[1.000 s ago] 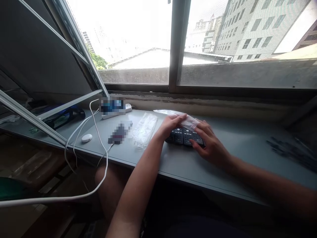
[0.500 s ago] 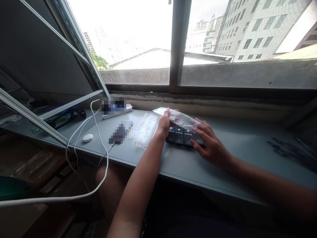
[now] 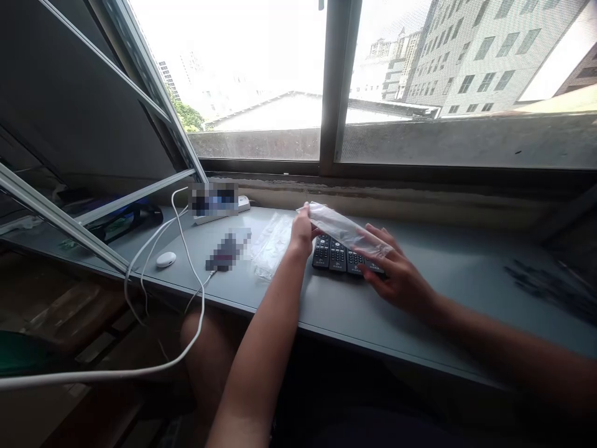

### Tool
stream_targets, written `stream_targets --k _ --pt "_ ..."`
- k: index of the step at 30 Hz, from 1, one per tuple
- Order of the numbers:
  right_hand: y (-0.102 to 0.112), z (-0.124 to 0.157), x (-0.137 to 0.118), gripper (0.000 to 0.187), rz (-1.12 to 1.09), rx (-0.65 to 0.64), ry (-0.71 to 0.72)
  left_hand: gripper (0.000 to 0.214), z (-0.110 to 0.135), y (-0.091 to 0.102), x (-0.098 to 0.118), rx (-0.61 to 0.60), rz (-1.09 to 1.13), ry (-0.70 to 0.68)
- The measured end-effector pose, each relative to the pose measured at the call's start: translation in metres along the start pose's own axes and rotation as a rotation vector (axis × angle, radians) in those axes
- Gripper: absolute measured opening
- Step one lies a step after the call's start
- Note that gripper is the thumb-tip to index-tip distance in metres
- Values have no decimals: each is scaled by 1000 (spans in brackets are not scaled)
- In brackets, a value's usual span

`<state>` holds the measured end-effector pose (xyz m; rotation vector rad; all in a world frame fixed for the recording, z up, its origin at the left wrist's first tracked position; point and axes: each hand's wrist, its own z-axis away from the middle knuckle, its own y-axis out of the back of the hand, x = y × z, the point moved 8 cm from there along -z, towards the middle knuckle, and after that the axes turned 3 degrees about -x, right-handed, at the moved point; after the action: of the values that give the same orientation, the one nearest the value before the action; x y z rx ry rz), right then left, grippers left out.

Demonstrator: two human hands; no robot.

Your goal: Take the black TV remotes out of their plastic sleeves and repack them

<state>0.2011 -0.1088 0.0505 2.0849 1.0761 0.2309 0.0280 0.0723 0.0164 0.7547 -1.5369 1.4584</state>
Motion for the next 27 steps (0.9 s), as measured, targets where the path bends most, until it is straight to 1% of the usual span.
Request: stream_targets --k 2,3,5,7,12,14,15,17,19,22,25,27 --pt "0 0 -1 68 -4 1 7 57 -2 9 2 72 44 -7" --pt "0 0 -2 68 -2 2 9 57 -2 10 3 78 55 -16" --pt "1 0 -2 71 10 13 9 56 0 7 5 46 55 -27" --pt "2 0 -1 74 19 25 1 54 4 -4 4 -50 34 -5" --pt "3 0 -1 82 15 21 -29 52 26 -44 -6 -449 -74 85" --pt "3 -1 -2 84 17 23 -28 50 34 -53 -10 -553 -103 97" --pt "3 -1 -3 85 18 30 -23 48 37 -56 -11 -582 -104 98" --pt "5 -1 -5 87 20 49 -6 45 39 -58 -11 -599 -80 92" --pt "5 -2 -6 87 14 57 14 41 40 -58 -9 -583 -32 71" --pt "4 -2 -6 82 6 42 13 36 42 -57 -6 -569 22 46" --pt "2 -3 -5 77 14 37 -10 34 42 -57 -8 -561 21 65" --pt "3 -5 -6 75 11 44 -9 36 38 -55 -11 -528 7 86"
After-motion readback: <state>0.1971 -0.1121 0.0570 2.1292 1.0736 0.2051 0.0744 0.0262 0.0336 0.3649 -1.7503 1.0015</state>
